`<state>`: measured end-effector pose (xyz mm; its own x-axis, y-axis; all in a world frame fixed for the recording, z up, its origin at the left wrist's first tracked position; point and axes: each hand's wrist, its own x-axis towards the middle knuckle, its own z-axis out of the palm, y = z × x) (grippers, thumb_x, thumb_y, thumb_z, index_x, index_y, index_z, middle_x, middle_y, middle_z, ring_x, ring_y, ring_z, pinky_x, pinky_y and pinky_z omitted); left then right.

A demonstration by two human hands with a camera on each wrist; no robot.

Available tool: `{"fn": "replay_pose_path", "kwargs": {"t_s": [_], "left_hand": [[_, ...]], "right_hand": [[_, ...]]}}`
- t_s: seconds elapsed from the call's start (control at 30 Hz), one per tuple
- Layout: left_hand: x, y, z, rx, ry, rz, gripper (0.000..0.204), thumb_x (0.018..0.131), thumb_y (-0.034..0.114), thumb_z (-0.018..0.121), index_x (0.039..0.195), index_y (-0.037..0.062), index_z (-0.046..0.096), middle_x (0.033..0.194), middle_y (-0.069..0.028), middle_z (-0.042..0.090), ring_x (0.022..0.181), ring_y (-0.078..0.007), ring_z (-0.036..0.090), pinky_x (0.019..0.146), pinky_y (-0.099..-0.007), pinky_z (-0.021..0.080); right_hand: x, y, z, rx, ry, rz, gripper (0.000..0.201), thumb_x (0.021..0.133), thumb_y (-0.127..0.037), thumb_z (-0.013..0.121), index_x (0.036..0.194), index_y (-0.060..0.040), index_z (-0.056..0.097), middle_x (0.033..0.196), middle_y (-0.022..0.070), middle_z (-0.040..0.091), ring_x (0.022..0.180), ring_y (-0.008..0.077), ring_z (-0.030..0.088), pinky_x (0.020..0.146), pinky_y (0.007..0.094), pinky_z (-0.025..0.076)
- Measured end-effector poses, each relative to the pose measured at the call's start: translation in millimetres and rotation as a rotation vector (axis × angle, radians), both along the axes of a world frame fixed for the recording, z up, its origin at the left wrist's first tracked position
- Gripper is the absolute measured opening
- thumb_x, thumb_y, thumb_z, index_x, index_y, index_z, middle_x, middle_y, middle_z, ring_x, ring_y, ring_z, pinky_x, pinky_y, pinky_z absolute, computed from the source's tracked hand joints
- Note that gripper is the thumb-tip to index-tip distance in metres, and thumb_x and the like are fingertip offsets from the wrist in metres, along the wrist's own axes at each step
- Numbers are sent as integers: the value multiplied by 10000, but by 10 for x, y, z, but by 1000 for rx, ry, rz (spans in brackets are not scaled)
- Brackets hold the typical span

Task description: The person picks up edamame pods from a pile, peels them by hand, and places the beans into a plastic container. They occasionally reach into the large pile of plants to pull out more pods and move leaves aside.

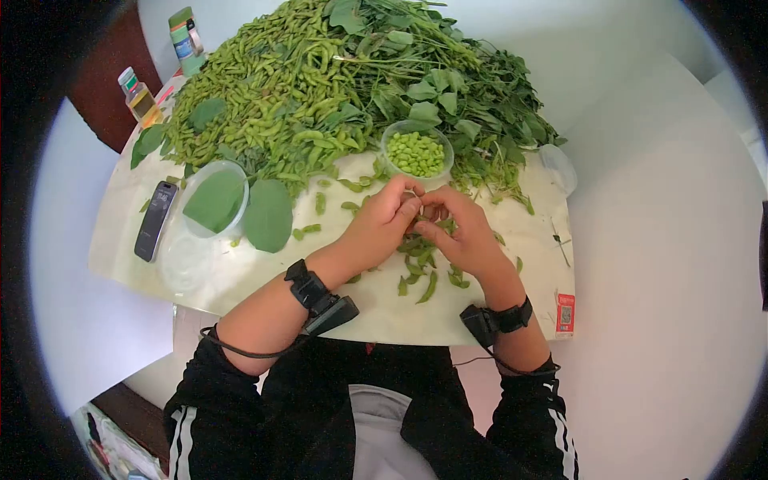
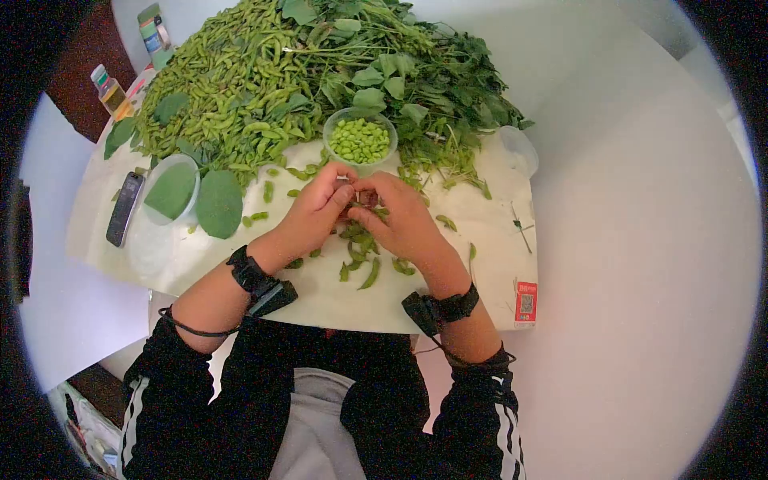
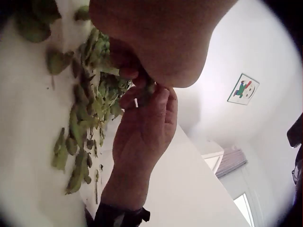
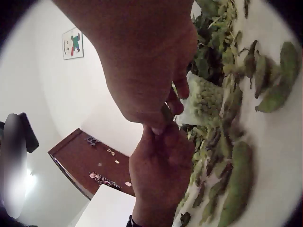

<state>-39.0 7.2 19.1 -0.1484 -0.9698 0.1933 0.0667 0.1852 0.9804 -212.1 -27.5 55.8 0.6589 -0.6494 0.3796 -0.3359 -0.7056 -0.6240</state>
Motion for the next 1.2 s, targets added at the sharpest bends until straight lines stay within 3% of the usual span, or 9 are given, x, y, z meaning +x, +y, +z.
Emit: {"fn": "replay_pose_path", "kwargs": {"t_s": [0.23, 0.3, 0.53, 0.63, 0.7, 0.93, 1.03, 1.1, 1.2], "left_hand": [[-57, 0, -64, -152, -217, 105, 168, 954, 109, 467, 1108, 44, 450, 874, -143, 629, 802, -280, 618, 720, -359, 472], [-68, -1, -109, -253, -238, 141, 154, 973, 86, 447, 1125, 65, 430, 938, -32, 543, 774, -101, 510, 667, -244, 438], [-33, 30, -95, -25, -30, -59, 181, 974, 105, 453, 1147, 69, 413, 920, -28, 515, 726, -77, 463, 618, -216, 398], [-59, 13, -87, -108, -70, -23, 165, 972, 116, 450, 1130, 77, 421, 840, 6, 488, 667, -58, 428, 568, -201, 360], [-62, 11, -50, 137, 130, -86, 139, 972, 116, 440, 1106, 85, 426, 778, 39, 472, 613, -44, 397, 526, -195, 314], [-64, 14, 23, 485, 246, -94, 136, 956, 89, 451, 1091, 91, 432, 687, 56, 425, 566, -44, 377, 455, -196, 246], [53, -65, 19, 705, 327, -149, 159, 948, 105, 474, 1102, 88, 439, 656, 53, 393, 515, -50, 342, 417, -205, 200], [183, -87, 48, 878, 310, -342, 173, 948, 123, 483, 1112, 84, 444, 649, 53, 373, 473, -48, 298, 403, -212, 170], [230, -120, -5, 864, 319, -421, 179, 951, 131, 484, 1120, 87, 446, 620, 65, 334, 455, -38, 266, 403, -217, 160]], "right_hand": [[-79, 25, -124, 158, 166, -129, 183, 859, -205, 634, 851, -34, 571, 673, 131, 556, 603, 291, 539, 570, 358, 439], [-85, 19, -163, 273, 107, -92, 233, 885, -226, 600, 792, -16, 560, 624, 150, 520, 550, 280, 503, 532, 355, 413], [-63, 57, -152, 350, 28, -106, 221, 896, -212, 592, 794, -17, 579, 629, 159, 529, 536, 301, 494, 524, 355, 409], [-46, 40, -177, 249, 79, -98, 201, 878, -216, 613, 800, -31, 592, 627, 154, 544, 551, 321, 529, 526, 379, 415], [-56, 21, -232, 69, 116, -61, 201, 851, -223, 637, 770, -45, 585, 633, 155, 552, 584, 334, 563, 536, 408, 426], [-100, -24, -273, -240, 196, -12, 176, 775, -208, 667, 720, -78, 561, 618, 114, 555, 614, 317, 576, 555, 425, 448], [-79, -6, -227, -337, 329, 21, 155, 741, -200, 671, 713, -92, 564, 608, 80, 554, 611, 288, 577, 549, 409, 450], [-49, 28, -189, -498, 340, 53, 152, 730, -206, 669, 702, -99, 564, 601, 58, 541, 602, 265, 574, 549, 397, 447], [-51, 17, -191, -570, 391, 72, 163, 748, -231, 672, 705, -110, 572, 605, 46, 535, 597, 250, 572, 557, 381, 447]]}}
